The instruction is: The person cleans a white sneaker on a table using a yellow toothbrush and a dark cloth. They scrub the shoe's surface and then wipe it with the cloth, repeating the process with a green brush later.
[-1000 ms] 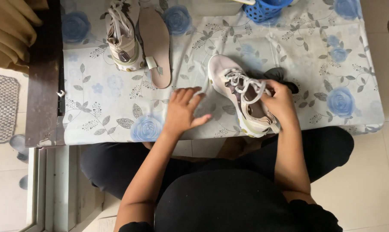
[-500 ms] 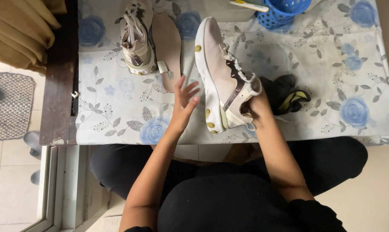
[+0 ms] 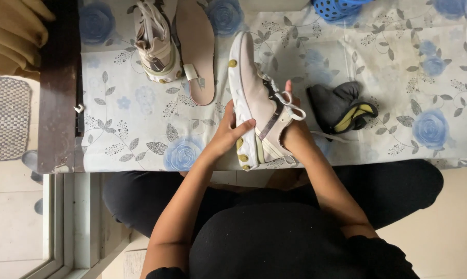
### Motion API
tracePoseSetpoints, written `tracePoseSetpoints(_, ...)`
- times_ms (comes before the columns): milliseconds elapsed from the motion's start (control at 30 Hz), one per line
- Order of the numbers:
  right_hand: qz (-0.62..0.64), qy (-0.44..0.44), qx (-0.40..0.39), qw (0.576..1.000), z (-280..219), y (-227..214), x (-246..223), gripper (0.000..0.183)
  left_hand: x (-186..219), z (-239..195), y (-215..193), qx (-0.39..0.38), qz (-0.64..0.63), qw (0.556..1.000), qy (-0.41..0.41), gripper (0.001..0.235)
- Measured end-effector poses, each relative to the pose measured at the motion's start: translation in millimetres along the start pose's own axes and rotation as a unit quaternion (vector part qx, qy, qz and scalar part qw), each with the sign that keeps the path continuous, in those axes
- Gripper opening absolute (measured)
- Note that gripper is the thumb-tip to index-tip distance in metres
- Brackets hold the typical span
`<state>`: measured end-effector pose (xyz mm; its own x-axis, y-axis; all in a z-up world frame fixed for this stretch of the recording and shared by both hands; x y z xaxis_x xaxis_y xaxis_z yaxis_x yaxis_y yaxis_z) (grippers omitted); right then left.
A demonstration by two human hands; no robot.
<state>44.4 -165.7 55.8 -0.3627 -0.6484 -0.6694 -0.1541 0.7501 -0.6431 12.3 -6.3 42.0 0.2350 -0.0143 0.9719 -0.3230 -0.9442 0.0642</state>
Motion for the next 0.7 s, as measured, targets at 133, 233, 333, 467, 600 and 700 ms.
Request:
tracePoseSetpoints(133, 0.049, -0.018, 0.015, 0.999, 6.0, 2.3, 5.4, 0.082, -7.0, 5.1, -3.1, 0.01, -0.023, 1.0, 0.01, 0.093)
tracePoseSetpoints(233, -0.015, -0.023, 0.052, 0.998, -4.4, -4.9, -6.3, 0.075, -10.3, 7.7, -5.6, 0.012, -0.022, 1.0, 0.015, 0.098)
tracePoseSetpoints(333, 0.108, -0.049, 0.049, 0.992, -28.8, -16.8, -18.9, 0.067, -17.3, 10.9, -7.6, -0.01, -0.03, 0.999, 0.034, 0.09)
tracePoseSetpoints(467, 0.241, -0.204, 0.052, 0.947, -57.6, -14.9, -14.2, 0.072, -60.7, 22.7, -11.9, -0.015, -0.131, 0.991, 0.025, 0.08)
tracePoseSetpoints(600, 0.193, -0.328, 0.051, 0.923, -75.1, -20.1, -15.2, 0.072, -99.3, 24.1, -13.3, -0.028, -0.184, 0.982, -0.013, 0.072)
tracePoseSetpoints(700, 0.204, -0.347, 0.046, 0.914, -83.7, -17.1, -22.7, 0.072, -110.7, 27.7, -13.3, -0.041, -0.201, 0.979, -0.014, 0.064)
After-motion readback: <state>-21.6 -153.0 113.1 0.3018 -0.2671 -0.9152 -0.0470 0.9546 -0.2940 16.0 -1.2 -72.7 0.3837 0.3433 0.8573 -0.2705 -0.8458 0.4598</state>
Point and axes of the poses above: each hand's wrist, its own z-axis towards the middle knuckle, its own y-axis out of the palm, x = y × z, the point moved 2 cm from there along z, towards the middle knuckle, and after that the axes turned 12 degrees about z, right-handed, at the moved point
